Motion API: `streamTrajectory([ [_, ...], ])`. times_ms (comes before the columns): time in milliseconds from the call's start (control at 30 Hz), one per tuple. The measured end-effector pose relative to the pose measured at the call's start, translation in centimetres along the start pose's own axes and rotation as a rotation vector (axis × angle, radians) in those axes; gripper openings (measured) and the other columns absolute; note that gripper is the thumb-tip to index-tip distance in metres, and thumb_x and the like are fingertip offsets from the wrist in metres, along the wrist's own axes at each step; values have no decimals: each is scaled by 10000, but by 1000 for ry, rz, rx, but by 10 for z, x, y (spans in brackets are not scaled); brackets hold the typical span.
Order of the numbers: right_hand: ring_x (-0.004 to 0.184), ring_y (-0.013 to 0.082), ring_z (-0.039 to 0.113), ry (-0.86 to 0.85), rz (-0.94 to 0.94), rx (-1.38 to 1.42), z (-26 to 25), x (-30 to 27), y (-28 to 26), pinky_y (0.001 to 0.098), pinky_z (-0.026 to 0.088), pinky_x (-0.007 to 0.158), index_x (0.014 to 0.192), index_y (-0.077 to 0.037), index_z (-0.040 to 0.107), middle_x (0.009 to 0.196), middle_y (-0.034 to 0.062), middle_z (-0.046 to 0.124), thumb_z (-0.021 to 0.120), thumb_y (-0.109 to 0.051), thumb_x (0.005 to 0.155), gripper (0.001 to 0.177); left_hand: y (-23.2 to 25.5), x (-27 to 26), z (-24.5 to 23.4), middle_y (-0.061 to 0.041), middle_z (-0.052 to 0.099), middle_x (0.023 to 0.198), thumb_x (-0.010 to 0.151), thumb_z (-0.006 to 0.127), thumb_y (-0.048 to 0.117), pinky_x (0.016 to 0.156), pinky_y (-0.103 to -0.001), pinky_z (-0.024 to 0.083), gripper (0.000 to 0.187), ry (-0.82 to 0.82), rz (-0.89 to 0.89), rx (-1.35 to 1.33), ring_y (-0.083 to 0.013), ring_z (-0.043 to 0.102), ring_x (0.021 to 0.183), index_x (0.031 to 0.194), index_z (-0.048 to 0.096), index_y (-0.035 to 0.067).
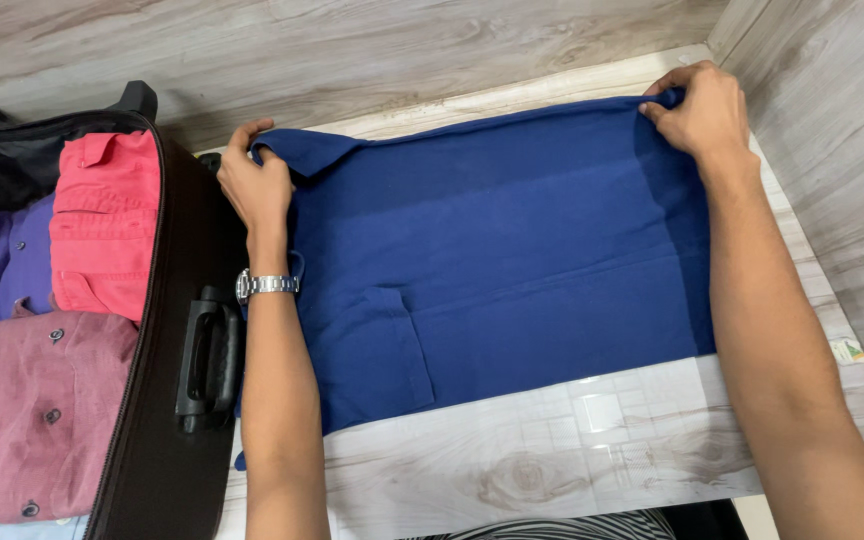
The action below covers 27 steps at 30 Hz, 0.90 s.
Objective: The person folds a maroon shirt and a blue polo shirt by hand, then places them into an open suitcase already containing other folded garments.
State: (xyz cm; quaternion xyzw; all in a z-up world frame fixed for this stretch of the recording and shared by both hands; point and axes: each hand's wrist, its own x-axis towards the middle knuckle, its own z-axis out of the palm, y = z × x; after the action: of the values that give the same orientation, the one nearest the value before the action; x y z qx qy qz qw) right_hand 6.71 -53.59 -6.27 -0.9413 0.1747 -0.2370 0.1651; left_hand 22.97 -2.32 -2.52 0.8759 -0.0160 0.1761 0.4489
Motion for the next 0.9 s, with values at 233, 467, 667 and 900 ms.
streamTrajectory([
  [233,872,320,719,-57,-12,78,-29,4,2,416,571,833,1090,-103,809,970,180,747,921,-268,866,301,9,5,-7,-121,765,1019,910,664,120,745,-347,644,180,-21,-7,-389,-170,773,859,1064,743,73],
  [467,936,269,726,-220,-17,103,-55,1,-10,400,571,835,1121,-132,809,1036,124,773,870,-236,858,289,32,-6,-30,-194,731,913,783,928,314,782,-420,558,355,46,341,95,-324,717,847,928,790,20],
  [667,973,275,727,-531,24,-102,-81,0,-7,425,552,891,1149,-165,823,1026,116,805,862,-293,829,347,79,-26,-81,-211,734,840,872,829,381,724,-428,568,352,-279,206,290,-329,740,750,1034,789,71],
  [900,974,239,797,-777,130,-81,-95,-4,13,395,570,971,1125,-122,840,1000,108,853,861,-251,806,345,92,-50,-133,-194,736,788,831,816,475,741,-424,574,423,-561,183,580,-333,738,730,1050,816,113],
])
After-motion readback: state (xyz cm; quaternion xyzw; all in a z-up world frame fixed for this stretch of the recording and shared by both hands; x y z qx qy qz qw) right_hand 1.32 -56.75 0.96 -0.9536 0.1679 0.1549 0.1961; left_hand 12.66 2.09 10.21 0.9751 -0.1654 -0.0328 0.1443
